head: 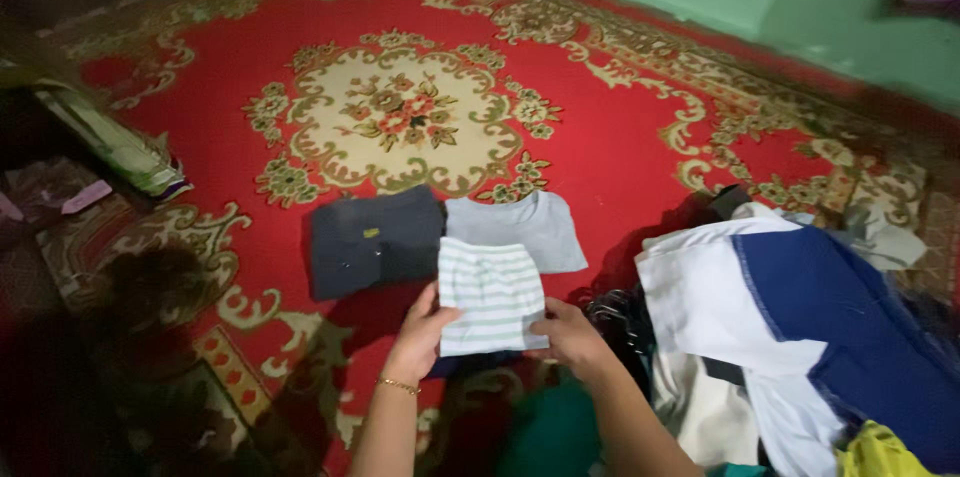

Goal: The person folds several pieces of clothing on a red patterned rug. They fold a striped shirt, a blue patterned garment, a yellow dinosaur-print shirt, and a black garment, placing each folded item into a growing stack.

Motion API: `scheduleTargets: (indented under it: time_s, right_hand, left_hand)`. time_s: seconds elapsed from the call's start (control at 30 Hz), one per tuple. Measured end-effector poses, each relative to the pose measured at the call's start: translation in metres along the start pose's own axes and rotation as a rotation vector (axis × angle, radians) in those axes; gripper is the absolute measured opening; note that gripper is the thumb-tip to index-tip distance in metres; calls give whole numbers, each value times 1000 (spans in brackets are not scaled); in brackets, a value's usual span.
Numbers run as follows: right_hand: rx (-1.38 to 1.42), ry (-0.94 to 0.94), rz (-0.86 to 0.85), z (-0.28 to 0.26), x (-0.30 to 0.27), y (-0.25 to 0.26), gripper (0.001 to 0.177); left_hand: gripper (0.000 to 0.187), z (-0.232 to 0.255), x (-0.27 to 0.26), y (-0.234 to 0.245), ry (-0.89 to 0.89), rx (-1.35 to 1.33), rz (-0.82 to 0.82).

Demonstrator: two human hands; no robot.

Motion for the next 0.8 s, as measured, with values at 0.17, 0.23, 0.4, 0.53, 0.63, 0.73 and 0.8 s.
scheduleTargets:
  time_s: [0.17, 0.23, 0.4, 0.53, 0.63, 0.73, 0.8]
  right_hand:
    - [-90, 48, -8, 29, 51, -30, 41]
    - [-142, 67, 27, 43, 70, -35, 41]
    - [-179, 129, 82, 74, 105, -34, 42]
    - [-222, 138, 119, 84, 114, -30, 40]
    - [-156, 40, 142, 92, 112, -29, 37]
    - [-211, 33, 166, 92, 105, -27, 36]
    - [-395, 93, 226, 85, 102, -26, 36]
  left_hand:
    - [53, -18, 3, 62, -48, 157, 129]
    - [49, -27, 3, 77, -42, 195, 194]
    - [63, -38, 1, 103, -25, 425, 425]
    - [64, -43, 1, 107, -63, 563, 516]
    - [59, -45, 1, 108, -126, 487, 542]
    - [39, -50, -2, 116, -48, 705, 662]
    - [32, -44, -4, 108, -144, 891, 632]
Point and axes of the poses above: each hand's wrist, its own x-axis towards the middle knuckle, its own y-axis out of the back of the hand, z = x × y, the point moved 10 cm from there along x, towards the middle knuckle, and after that the axes turned 3 degrees about -x, right-handed, at the moved point
